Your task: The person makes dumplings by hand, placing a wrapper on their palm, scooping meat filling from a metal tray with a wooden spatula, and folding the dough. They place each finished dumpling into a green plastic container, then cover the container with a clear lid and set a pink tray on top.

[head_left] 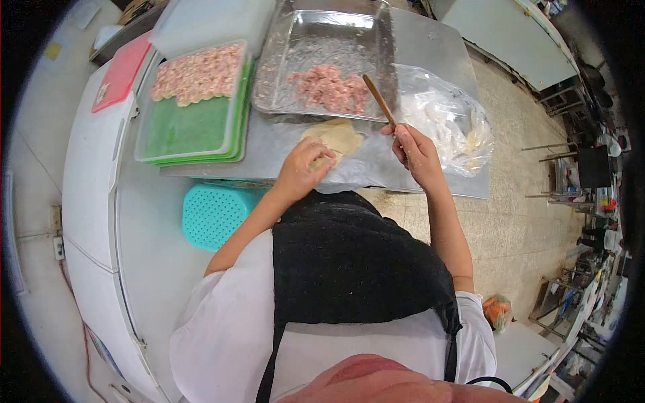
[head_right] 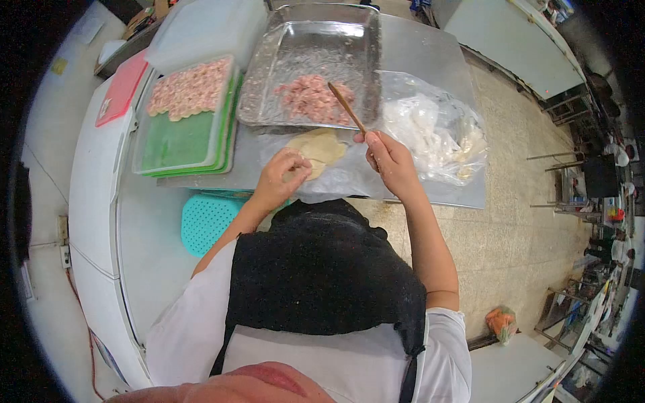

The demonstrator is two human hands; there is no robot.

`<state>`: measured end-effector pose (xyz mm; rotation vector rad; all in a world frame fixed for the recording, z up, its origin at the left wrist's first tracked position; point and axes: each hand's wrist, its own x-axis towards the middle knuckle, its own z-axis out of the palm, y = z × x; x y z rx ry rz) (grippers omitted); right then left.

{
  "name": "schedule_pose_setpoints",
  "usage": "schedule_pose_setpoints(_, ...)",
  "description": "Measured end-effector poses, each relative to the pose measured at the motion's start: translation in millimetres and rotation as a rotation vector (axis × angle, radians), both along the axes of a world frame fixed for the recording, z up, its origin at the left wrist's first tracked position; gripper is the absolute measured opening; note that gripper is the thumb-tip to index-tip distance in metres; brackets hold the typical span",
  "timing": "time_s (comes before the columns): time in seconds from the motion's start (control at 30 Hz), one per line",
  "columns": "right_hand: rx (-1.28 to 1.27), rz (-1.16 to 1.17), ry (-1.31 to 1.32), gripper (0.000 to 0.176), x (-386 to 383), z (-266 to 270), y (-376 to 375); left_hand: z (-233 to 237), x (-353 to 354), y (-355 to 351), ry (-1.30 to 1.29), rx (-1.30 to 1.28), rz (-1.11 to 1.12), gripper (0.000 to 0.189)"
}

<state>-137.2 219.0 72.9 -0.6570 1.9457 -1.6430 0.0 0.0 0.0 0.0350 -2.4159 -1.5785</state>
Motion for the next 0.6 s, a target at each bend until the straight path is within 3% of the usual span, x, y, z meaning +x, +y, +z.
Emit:
schedule_pose_setpoints(0.07, 0.041, -0.004, -0.086, 0.034, 4, 1, -1, -11, -1, -17, 0.009, -0.259, 0.056, 0.021)
schedule_pose_setpoints(0.1, 0.062, -0.003, -0.047, 0.034, -36, 5, 41, -21, -46, 22, 0.047, -0.238, 0.064, 0.021)
schedule_pose_setpoints(0.27, 0.094, 0.046, -0.103, 0.035, -62, -3, 77, -56, -75, 33, 0.155, -0.673, 0.234, 0.016)
schedule_pose_setpoints(0.4, 0.17, 0.099, -0.113, 0.035, -88, -9, 88, -60, -84, 30, 0.11, -0.587, 0.321, 0.015)
schedule_pose_setpoints(0.47, 0.281, 0.101, 0.27, 0.034, -99, -14, 81, -40, -81, 32, 0.129, -0.474, 0.401, 0.014)
schedule_pose_setpoints(0.5, 0.279, 0.12, 0.266, 0.034, -104, -14, 76, -36, -80, 30, 0.118, -0.475, 0.417, 0.014)
schedule_pose_setpoints(0.57, 0.342, 0.206, 0.594, 0.032, -115, -10, 65, -33, -77, 26, 0.179, -0.482, 0.46, 0.015)
schedule_pose_setpoints(0.6, 0.344, 0.218, 0.59, 0.032, -118, -8, 58, -30, -77, 26, 0.18, -0.455, 0.504, 0.013)
